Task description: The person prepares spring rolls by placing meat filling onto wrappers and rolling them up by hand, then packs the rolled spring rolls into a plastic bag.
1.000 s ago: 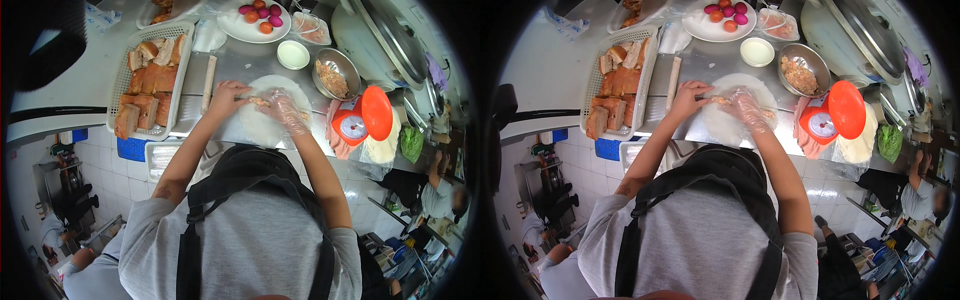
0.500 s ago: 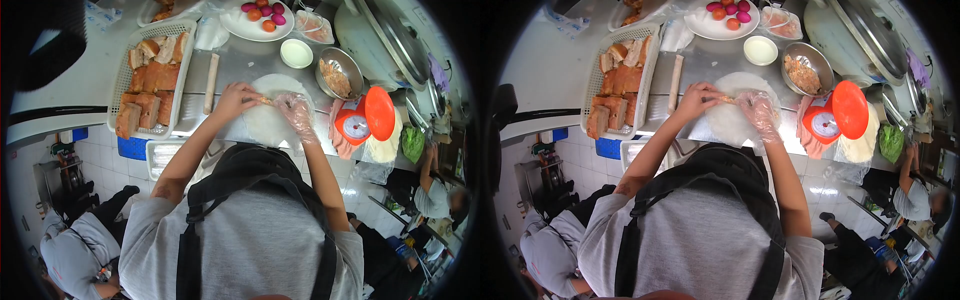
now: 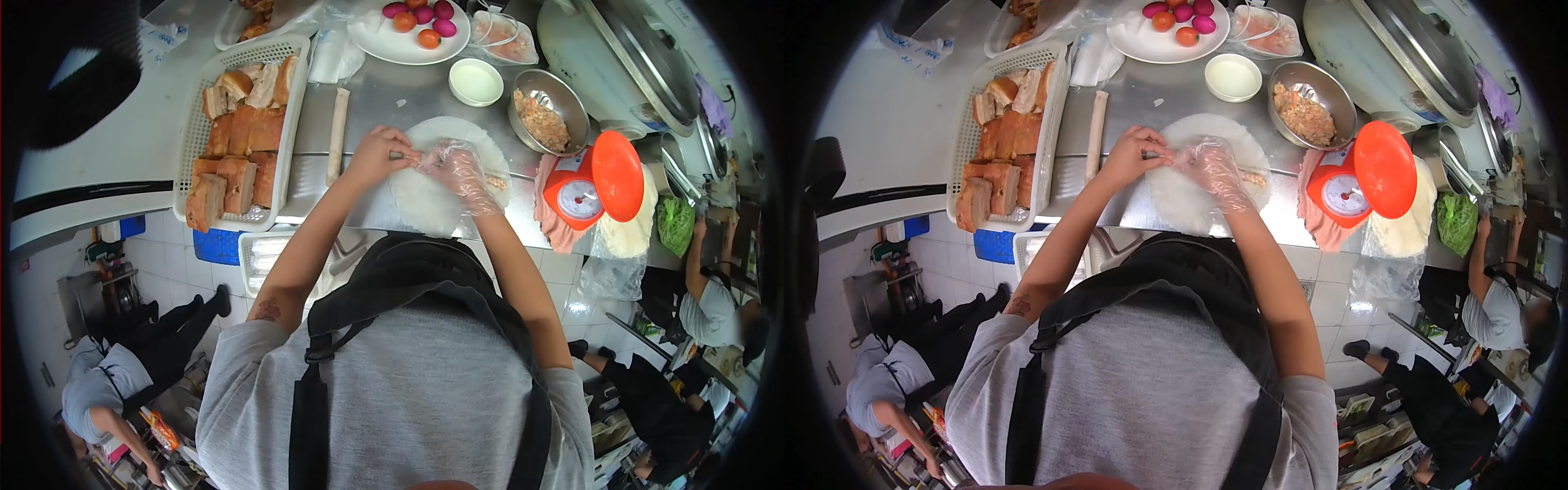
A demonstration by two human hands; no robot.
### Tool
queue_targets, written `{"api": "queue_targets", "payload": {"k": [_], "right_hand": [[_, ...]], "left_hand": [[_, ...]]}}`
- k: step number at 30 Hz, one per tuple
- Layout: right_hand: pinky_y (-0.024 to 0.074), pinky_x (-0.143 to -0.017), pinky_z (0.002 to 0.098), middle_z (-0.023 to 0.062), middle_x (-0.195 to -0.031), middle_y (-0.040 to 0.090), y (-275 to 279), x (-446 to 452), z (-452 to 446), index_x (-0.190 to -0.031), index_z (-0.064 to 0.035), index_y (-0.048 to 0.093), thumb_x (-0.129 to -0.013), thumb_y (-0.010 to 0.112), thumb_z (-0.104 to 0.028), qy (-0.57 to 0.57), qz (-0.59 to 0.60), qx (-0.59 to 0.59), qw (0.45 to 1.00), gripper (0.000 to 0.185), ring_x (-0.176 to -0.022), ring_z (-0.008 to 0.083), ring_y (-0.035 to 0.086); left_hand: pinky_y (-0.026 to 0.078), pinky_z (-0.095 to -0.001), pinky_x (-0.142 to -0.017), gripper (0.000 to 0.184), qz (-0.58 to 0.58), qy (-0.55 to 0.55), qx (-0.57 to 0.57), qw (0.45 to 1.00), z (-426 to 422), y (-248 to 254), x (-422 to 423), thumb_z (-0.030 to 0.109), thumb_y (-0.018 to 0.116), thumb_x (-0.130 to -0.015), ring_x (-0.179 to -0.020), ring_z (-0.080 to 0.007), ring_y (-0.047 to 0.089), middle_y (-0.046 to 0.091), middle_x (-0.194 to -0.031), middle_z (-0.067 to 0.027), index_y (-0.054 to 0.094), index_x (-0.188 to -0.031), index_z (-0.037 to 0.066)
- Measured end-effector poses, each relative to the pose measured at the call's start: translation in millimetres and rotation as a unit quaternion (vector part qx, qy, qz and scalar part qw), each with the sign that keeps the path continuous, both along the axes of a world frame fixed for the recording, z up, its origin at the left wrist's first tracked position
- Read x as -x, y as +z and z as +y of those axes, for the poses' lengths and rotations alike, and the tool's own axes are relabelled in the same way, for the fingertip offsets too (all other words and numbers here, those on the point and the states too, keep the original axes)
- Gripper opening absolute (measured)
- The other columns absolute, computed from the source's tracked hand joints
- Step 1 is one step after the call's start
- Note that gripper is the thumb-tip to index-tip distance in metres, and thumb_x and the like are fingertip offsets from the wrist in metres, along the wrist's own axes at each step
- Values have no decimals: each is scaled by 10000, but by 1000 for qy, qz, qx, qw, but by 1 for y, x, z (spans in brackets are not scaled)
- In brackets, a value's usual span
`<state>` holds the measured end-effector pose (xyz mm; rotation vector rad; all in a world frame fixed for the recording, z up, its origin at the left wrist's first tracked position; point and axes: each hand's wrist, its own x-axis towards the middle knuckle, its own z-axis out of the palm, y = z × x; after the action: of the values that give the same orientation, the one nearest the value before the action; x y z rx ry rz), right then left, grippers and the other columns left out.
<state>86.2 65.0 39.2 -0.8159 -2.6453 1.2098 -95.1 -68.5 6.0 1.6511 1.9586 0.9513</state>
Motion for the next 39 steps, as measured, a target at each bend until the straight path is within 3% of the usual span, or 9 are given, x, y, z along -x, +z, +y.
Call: {"api": "queue_targets", "payload": {"k": [2,5,8,17,23,29,32,35,39], "right_hand": [[515,-837,451,170,-922,717,-1,1,2,-971,-64,784,-749,854,-270,-6,-33,-10,999,311,-897,349,680],[507,-880,460,170,-972,708,-9,2,-6,-1067,-95,782,-767,841,-290,-7,120,-106,987,363,-963,346,668],[497,-907,467,170,-1004,698,-6,7,-5,-1112,-121,777,-783,828,-307,38,6,-76,996,381,-998,343,657],[516,-837,458,165,-865,692,-22,-8,-4,-1087,-122,785,-817,789,-307,44,99,-180,978,326,-890,350,663],[509,-825,472,184,-880,696,-4,-15,-3,-1044,-104,788,-787,813,-262,20,78,-118,990,303,-892,364,664],[504,-857,481,174,-916,709,-31,-27,5,-1028,-97,789,-788,809,-262,-1,56,-98,994,292,-924,375,663],[499,-881,485,157,-927,713,-14,-28,4,-1002,-104,796,-786,811,-254,16,56,-127,990,263,-950,374,658],[497,-894,480,143,-946,720,-20,-42,1,-1002,-114,801,-781,814,-260,-36,95,-160,982,265,-963,362,654],[500,-902,465,130,-955,732,-31,-49,17,-1021,-150,807,-791,808,-314,4,36,-154,987,282,-967,347,657]], "left_hand": [[450,-380,-977,285,9,-4,8,1000,1,1,3,233,849,-735,-1031,-251,581,687,-1076,-17,824,-1013,174],[450,-403,-975,292,43,23,2,999,2,4,-3,232,854,-725,-1039,-246,582,684,-1069,11,822,-1013,196],[452,-405,-976,276,54,-4,27,998,6,6,-1,234,852,-729,-1043,-248,583,678,-1050,12,821,-999,190],[449,-415,-993,275,93,-16,40,995,7,5,1,230,846,-739,-1062,-241,593,669,-1062,16,818,-1012,211],[455,-406,-968,326,100,12,72,992,9,4,-5,233,849,-722,-1047,-257,592,672,-1057,0,820,-1047,229],[445,-401,-960,320,103,26,51,993,11,11,-22,281,830,-773,-1064,-262,590,682,-1093,-4,813,-1092,257],[421,-398,-945,269,94,6,2,996,16,8,-30,317,811,-789,-1083,-229,587,692,-1091,20,820,-1050,253],[400,-394,-982,294,55,1,-7,998,21,6,-36,329,824,-784,-1069,-230,585,701,-1078,18,820,-1070,262],[402,-393,-965,298,58,-9,5,998,30,8,-48,334,830,-766,-1066,-214,585,701,-1056,46,822,-1056,267]]}}
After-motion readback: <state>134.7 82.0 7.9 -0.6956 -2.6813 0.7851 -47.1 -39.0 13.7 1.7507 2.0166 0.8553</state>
